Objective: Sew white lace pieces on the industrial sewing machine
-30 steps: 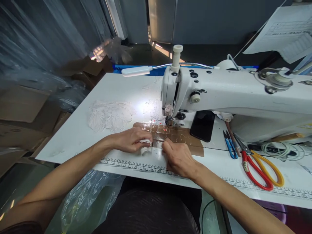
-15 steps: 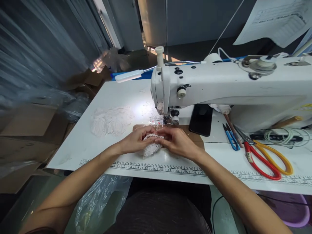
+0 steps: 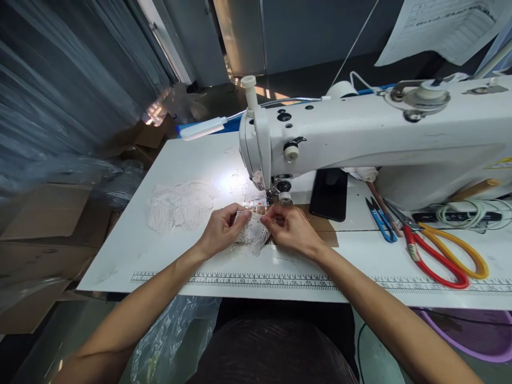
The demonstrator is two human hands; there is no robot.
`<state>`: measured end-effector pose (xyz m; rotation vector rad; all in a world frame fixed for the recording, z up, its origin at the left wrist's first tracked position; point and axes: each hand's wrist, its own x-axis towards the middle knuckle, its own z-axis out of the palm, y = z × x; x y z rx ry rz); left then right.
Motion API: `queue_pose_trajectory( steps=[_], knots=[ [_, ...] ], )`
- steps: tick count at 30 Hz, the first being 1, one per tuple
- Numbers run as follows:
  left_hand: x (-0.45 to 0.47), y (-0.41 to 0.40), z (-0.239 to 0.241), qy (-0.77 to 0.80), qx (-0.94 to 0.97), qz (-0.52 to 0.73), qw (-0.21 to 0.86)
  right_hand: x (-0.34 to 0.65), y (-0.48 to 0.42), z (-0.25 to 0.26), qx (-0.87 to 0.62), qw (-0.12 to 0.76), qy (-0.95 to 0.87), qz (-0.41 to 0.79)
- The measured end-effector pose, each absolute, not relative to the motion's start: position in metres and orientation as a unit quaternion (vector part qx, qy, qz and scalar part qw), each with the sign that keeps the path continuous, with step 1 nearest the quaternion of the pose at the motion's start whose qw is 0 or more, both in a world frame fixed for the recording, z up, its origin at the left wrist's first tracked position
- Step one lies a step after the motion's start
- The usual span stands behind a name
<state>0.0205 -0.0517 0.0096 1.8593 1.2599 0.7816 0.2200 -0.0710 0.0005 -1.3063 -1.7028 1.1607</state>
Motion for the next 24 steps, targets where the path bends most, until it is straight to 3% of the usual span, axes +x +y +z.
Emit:
queue_pose_trajectory(
  steps=[4,8,16,24],
  knots=[
    [0.02,-0.051,0.003,0.476,0.7,0.29,0.446,0.221,-0.074,-0.01,-0.484,0.346,-0.61,0.523],
    [0.022,-0.05,0.005,0.45,0.659,0.303,0.521,0.222,-0.073,-0.008,-0.475,0.34,-0.633,0.508],
    [0.021,-0.051,0.004,0.434,0.669,0.297,0.526,0.228,-0.069,-0.007,-0.483,0.36,-0.521,0.605],
    [0.025,-0.053,0.003,0.398,0.731,0.257,0.492,0.205,-0.081,-0.01,-0.403,0.471,-0.672,0.406]
  ],
)
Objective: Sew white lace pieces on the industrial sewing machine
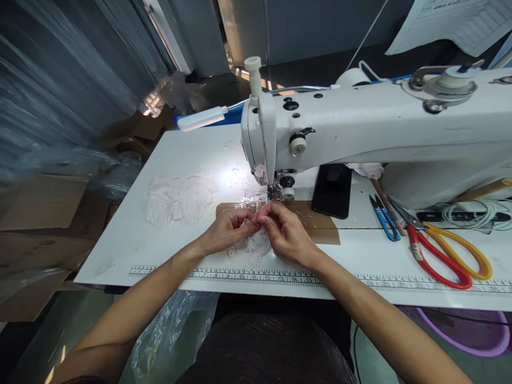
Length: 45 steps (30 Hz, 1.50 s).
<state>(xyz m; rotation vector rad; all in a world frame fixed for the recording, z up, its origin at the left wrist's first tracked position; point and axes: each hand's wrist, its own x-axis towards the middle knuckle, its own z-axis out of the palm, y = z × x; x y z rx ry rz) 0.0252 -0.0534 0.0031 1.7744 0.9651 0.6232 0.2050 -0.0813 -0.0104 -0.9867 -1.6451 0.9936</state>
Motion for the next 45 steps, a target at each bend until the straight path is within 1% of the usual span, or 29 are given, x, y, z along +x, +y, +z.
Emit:
queue_pose_trajectory(
  steps=[3,7,11,13,15,18,21,23,27,30,32,34,40,42,45],
  knots=[
    [0.02,-0.052,0.008,0.383,0.768,0.232,0.459,0.201,-0.089,-0.013,-0.386,0.478,-0.715,0.333],
    [0.001,-0.051,0.015,0.388,0.795,0.214,0.414,0.221,-0.101,-0.013,-0.426,0.443,-0.745,0.26],
    [-0.004,-0.053,0.016,0.379,0.797,0.151,0.445,0.241,-0.112,-0.01,-0.47,0.392,-0.76,0.219],
    [0.001,-0.054,0.016,0.35,0.82,0.151,0.426,0.239,-0.113,-0.008,-0.454,0.404,-0.756,0.245],
    [0.005,-0.056,0.019,0.331,0.857,0.187,0.348,0.23,-0.111,-0.005,-0.428,0.454,-0.72,0.306],
    [0.002,-0.061,0.029,0.328,0.888,0.242,0.212,0.216,-0.104,-0.001,-0.413,0.535,-0.614,0.408],
    [-0.009,-0.071,0.036,0.338,0.885,0.294,0.128,0.208,-0.097,0.0,-0.427,0.572,-0.507,0.483],
    [-0.014,-0.077,0.034,0.326,0.889,0.299,0.117,0.205,-0.094,-0.001,-0.433,0.583,-0.44,0.529],
    [-0.015,-0.079,0.013,0.286,0.924,0.218,0.132,0.197,-0.09,-0.001,-0.424,0.585,-0.336,0.604],
    [-0.013,-0.07,-0.002,0.328,0.921,0.181,0.104,0.192,-0.088,0.003,-0.428,0.58,-0.292,0.629],
    [-0.013,-0.062,-0.006,0.358,0.907,0.186,0.12,0.191,-0.085,0.006,-0.435,0.583,-0.277,0.628],
    [-0.014,-0.055,-0.005,0.37,0.895,0.194,0.158,0.192,-0.082,0.008,-0.441,0.586,-0.264,0.626],
    [-0.015,-0.048,0.009,0.393,0.863,0.198,0.248,0.199,-0.067,0.001,-0.455,0.594,-0.228,0.623],
    [-0.015,-0.047,0.013,0.413,0.828,0.221,0.308,0.2,-0.064,-0.001,-0.454,0.595,-0.225,0.624],
    [-0.015,-0.046,0.015,0.442,0.746,0.25,0.432,0.2,-0.064,-0.003,-0.445,0.59,-0.216,0.639]
  ],
)
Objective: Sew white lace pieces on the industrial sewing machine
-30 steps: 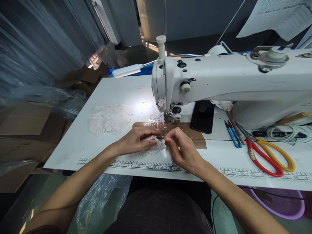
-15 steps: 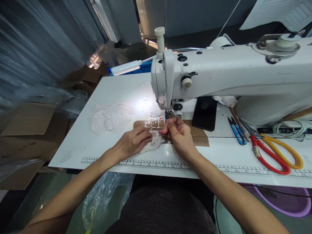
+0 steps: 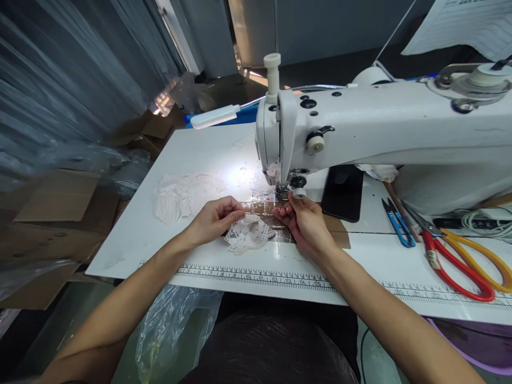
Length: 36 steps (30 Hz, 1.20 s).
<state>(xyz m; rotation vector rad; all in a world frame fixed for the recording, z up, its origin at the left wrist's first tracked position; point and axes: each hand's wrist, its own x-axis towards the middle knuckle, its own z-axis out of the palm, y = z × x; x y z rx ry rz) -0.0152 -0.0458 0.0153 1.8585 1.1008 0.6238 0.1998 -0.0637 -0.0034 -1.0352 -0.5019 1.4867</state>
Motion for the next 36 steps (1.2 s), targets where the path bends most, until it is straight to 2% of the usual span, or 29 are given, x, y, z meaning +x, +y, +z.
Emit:
queue_pose_trajectory(
  steps=[3,6,13,17,20,23,27,30,36],
  knots=[
    [-0.014,-0.046,0.014,0.442,0.696,0.258,0.504,0.199,-0.065,-0.003,-0.44,0.588,-0.205,0.647],
    [-0.011,-0.048,0.014,0.435,0.713,0.229,0.5,0.197,-0.066,-0.002,-0.438,0.594,-0.183,0.649],
    [-0.005,-0.054,0.011,0.412,0.866,0.18,0.22,0.199,-0.068,0.0,-0.427,0.596,-0.168,0.659],
    [0.0,-0.056,0.005,0.412,0.879,0.207,0.126,0.193,-0.073,0.004,-0.428,0.58,-0.181,0.669],
    [0.004,-0.056,0.006,0.401,0.866,0.256,0.154,0.18,-0.083,0.01,-0.42,0.571,-0.225,0.669],
    [0.006,-0.057,0.011,0.379,0.865,0.253,0.211,0.171,-0.097,0.016,-0.405,0.56,-0.33,0.643],
    [-0.001,-0.064,0.018,0.406,0.844,0.265,0.23,0.186,-0.11,0.012,-0.463,0.53,-0.521,0.483],
    [-0.004,-0.069,0.02,0.412,0.843,0.247,0.243,0.203,-0.111,0.001,-0.53,0.519,-0.518,0.426],
    [-0.002,-0.064,0.019,0.39,0.844,0.23,0.288,0.201,-0.105,0.004,-0.505,0.563,-0.458,0.467]
  ],
)
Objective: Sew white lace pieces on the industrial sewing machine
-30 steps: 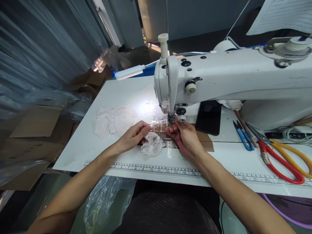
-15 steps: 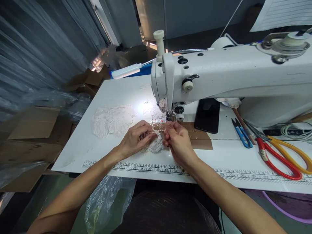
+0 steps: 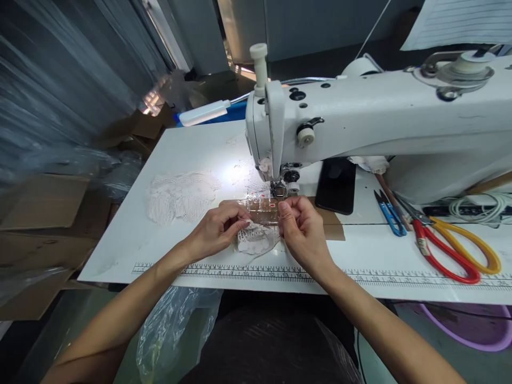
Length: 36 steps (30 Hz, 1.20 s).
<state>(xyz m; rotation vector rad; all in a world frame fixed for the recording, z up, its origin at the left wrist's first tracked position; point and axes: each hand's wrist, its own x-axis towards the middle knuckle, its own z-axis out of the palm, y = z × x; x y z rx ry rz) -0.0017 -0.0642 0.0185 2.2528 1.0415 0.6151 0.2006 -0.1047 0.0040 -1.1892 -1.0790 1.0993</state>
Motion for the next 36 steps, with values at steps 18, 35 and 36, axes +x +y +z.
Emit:
queue_pose_trajectory(
  steps=[18,35,36],
  knots=[
    [0.002,-0.068,0.023,0.377,0.871,0.18,0.258,0.209,-0.107,0.004,-0.52,0.486,-0.62,0.33],
    [-0.027,-0.057,0.019,0.459,0.785,0.23,0.347,0.209,-0.103,0.022,-0.455,0.276,-0.842,0.089],
    [-0.027,-0.056,0.02,0.454,0.791,0.228,0.341,0.205,-0.105,0.027,-0.423,0.302,-0.838,0.167]
  ],
)
